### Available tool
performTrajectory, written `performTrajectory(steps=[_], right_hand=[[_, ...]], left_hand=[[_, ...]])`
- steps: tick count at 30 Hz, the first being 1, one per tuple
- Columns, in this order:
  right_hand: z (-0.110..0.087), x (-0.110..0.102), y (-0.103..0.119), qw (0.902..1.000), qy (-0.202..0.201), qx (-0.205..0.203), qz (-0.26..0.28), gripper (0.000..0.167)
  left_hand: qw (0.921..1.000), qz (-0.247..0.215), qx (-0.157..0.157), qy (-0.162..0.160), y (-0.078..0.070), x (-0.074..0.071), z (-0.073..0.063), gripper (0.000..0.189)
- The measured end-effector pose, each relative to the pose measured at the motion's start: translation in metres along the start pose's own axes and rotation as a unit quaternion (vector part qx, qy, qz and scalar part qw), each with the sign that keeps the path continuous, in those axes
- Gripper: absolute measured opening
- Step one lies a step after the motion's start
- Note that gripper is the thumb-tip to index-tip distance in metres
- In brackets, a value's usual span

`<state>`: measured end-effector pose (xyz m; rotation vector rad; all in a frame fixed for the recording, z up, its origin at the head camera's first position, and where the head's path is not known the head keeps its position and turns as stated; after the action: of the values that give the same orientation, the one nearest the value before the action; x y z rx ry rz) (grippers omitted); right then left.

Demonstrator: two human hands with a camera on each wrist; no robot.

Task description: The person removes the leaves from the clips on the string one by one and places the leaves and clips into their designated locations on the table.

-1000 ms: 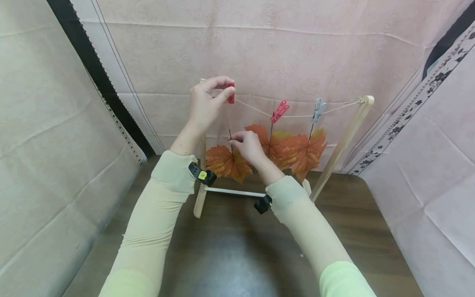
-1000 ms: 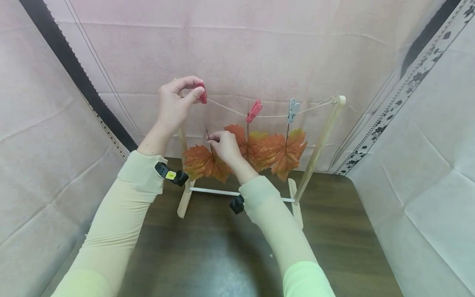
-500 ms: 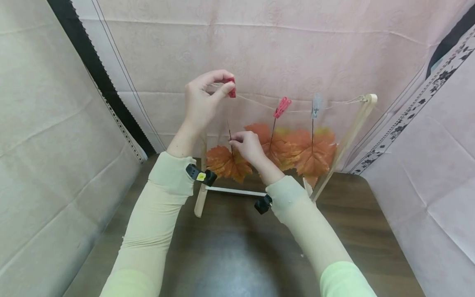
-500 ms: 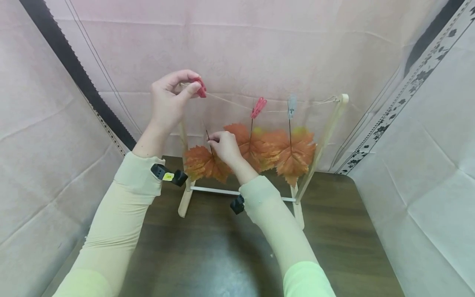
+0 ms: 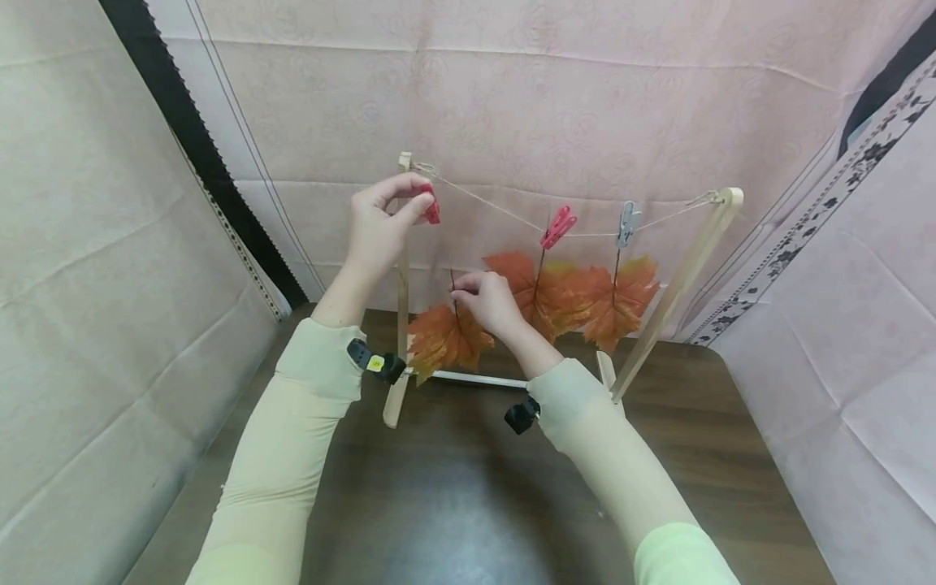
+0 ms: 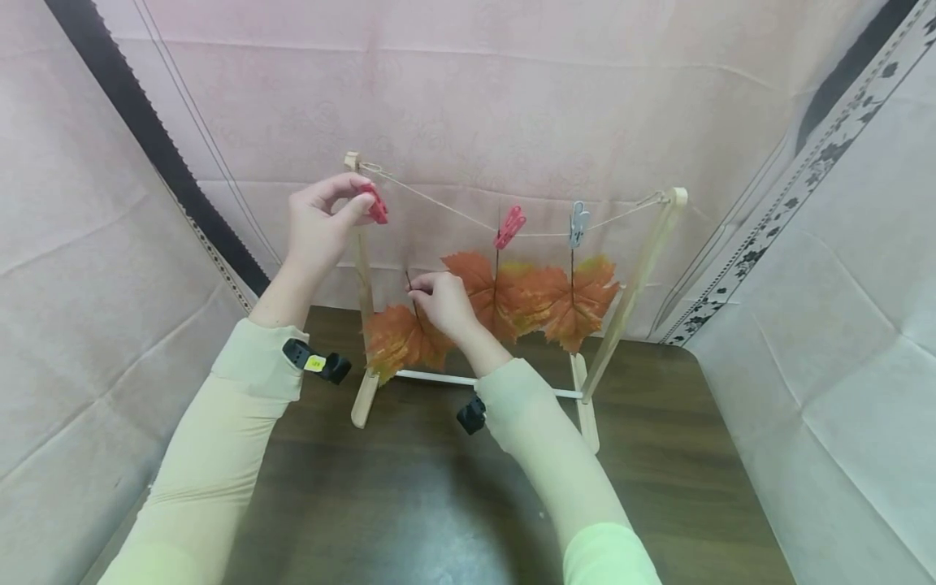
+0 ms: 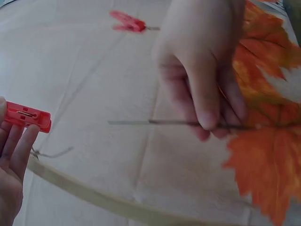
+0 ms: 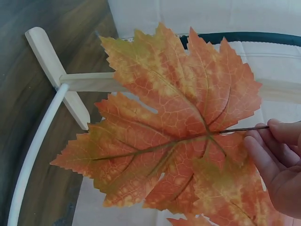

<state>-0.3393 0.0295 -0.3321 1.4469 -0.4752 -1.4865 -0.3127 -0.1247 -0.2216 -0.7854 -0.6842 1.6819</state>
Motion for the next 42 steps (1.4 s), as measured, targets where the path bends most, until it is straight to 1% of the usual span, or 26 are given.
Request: performTrajectory(steps=[1,3,5,8,11,14,17,22,23,26,27,30,33,34,35,39,42], right_hand=[[-0.002,0.001,-0.001,1.0,0.003,0.0,-0.001,0.017],[-0.005,0.003,-0.003,0.9999,0.01,0.002,-0.001,0.017],[-0.01,0.004,-0.004,0.9998,0.018,0.004,0.003,0.016],[-0.016,0.005,-0.007,0.9996,0.026,0.007,0.011,0.016],[-0.021,0.006,-0.01,0.9991,0.035,0.011,0.02,0.015],[-0.027,0.007,-0.013,0.9985,0.046,0.012,0.027,0.015],[-0.034,0.006,-0.017,0.9978,0.059,0.008,0.03,0.015],[-0.05,0.002,-0.023,0.9964,0.082,0.002,0.02,0.013],[-0.053,0.001,-0.025,0.9962,0.085,0.002,0.015,0.013],[-0.061,-0.003,-0.033,0.9957,0.092,0.012,-0.001,0.012],[-0.064,-0.005,-0.036,0.9955,0.093,0.018,-0.003,0.012],[-0.07,-0.01,-0.044,0.9953,0.092,0.029,-0.005,0.013],[-0.078,-0.016,-0.051,0.9947,0.096,0.033,-0.009,0.013],[-0.08,-0.018,-0.054,0.9944,0.1,0.034,-0.013,0.013],[-0.083,-0.02,-0.057,0.9938,0.104,0.035,-0.019,0.013],[-0.094,-0.027,-0.069,0.9908,0.119,0.051,-0.038,0.013],[-0.102,-0.032,-0.076,0.9881,0.132,0.055,-0.056,0.013]], left_hand=[[1.0,-0.002,-0.005,0.001,0.003,-0.002,-0.002,0.018],[0.9998,0.0,-0.018,0.005,0.004,-0.005,-0.009,0.018],[0.9995,0.009,-0.03,0.006,0.009,-0.009,-0.014,0.018],[0.9984,0.036,-0.043,0.007,0.018,-0.015,-0.021,0.022],[0.9969,0.058,-0.052,0.004,0.036,-0.02,-0.025,0.027],[0.9958,0.068,-0.061,0.006,0.045,-0.023,-0.032,0.028],[0.9956,0.055,-0.074,0.01,0.054,-0.026,-0.04,0.031],[0.9927,0.032,-0.115,0.019,0.072,-0.029,-0.054,0.035],[0.9915,0.032,-0.124,0.022,0.077,-0.03,-0.057,0.035],[0.9868,0.05,-0.152,0.029,0.091,-0.031,-0.065,0.036],[0.9854,0.048,-0.161,0.031,0.096,-0.031,-0.068,0.036],[0.9811,0.008,-0.189,0.042,0.11,-0.03,-0.076,0.037],[0.9751,-0.039,-0.21,0.058,0.121,-0.029,-0.085,0.041],[0.9733,-0.046,-0.216,0.064,0.125,-0.029,-0.088,0.043],[0.9719,-0.048,-0.22,0.069,0.128,-0.029,-0.092,0.044],[0.9668,-0.032,-0.24,0.082,0.14,-0.032,-0.106,0.046],[0.9623,-0.02,-0.256,0.09,0.148,-0.036,-0.117,0.044]])
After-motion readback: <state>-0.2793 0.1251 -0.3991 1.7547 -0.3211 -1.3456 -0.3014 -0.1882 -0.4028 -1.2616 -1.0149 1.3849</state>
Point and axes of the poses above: each hand's wrist, its own z-axis towards the middle knuckle, its own x-axis out of the palm, y = z × x, the point moved 4 cm from there along z, towards the middle knuckle, and after that the axes turned 9 degrees about z, right-handed, at the moved point
